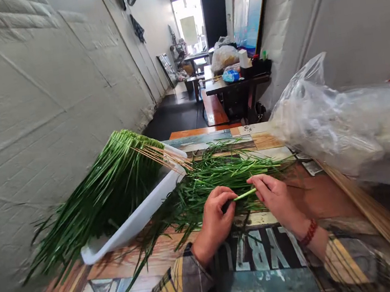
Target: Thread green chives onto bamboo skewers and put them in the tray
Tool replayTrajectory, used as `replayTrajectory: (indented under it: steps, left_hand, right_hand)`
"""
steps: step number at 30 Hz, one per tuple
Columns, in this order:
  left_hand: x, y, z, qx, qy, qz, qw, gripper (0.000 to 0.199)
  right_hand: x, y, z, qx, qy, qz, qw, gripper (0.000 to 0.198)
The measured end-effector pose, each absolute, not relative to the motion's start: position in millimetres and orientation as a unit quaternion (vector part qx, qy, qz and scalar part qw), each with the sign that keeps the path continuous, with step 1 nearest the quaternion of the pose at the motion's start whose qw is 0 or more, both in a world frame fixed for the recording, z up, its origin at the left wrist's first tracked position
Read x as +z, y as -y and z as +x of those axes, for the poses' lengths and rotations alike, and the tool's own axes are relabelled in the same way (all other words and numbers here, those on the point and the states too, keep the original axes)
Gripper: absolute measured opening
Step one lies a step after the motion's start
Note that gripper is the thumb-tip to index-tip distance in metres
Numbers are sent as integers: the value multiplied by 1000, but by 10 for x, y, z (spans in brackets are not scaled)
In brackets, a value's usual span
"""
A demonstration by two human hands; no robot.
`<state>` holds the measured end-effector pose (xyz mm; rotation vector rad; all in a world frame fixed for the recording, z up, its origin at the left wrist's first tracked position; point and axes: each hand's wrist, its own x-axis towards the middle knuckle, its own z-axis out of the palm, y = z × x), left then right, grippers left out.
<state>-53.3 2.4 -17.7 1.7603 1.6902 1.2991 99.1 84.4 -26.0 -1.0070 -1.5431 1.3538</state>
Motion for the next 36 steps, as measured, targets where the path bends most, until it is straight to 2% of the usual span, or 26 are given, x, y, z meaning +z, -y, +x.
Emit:
replayTrajectory:
  steps: [5, 9, 14, 19, 21, 24, 31, 36]
  left_hand:
    - [-57, 100, -466, 399, -614, 674, 93, 24]
    - [42, 165, -448, 359, -619, 698, 14, 26]
    - [-7, 177, -454, 406, -585, 693, 114, 28]
    - [-90, 169, -483, 424, -600, 657, 170, 31]
    - [-119, 144, -498, 439, -591, 646, 199, 26]
    - [-161, 107, -516, 457, -579, 633, 234, 22]
    - [-199, 111, -525, 473, -569, 636, 221, 19]
    - [-192, 239, -474, 452, -558, 662, 215, 16]
  right_hand:
    - [-310, -637, 1145, 618, 553, -438, 346, 37]
    - [-333, -595, 1203, 631, 493, -486, 350, 39]
    - [-420, -699, 1169, 603, 519, -468, 386, 41]
    - [-301, -876, 1228, 485, 563, -438, 506, 41]
    - [-227, -889, 1290, 450, 538, -445, 556, 41]
    - [-193, -751, 1319, 440, 516, -435, 592, 43]
    - [-423, -39, 1163, 496, 596, -429, 464, 49]
    - [-503, 234, 1284, 476, 623, -435, 443, 47]
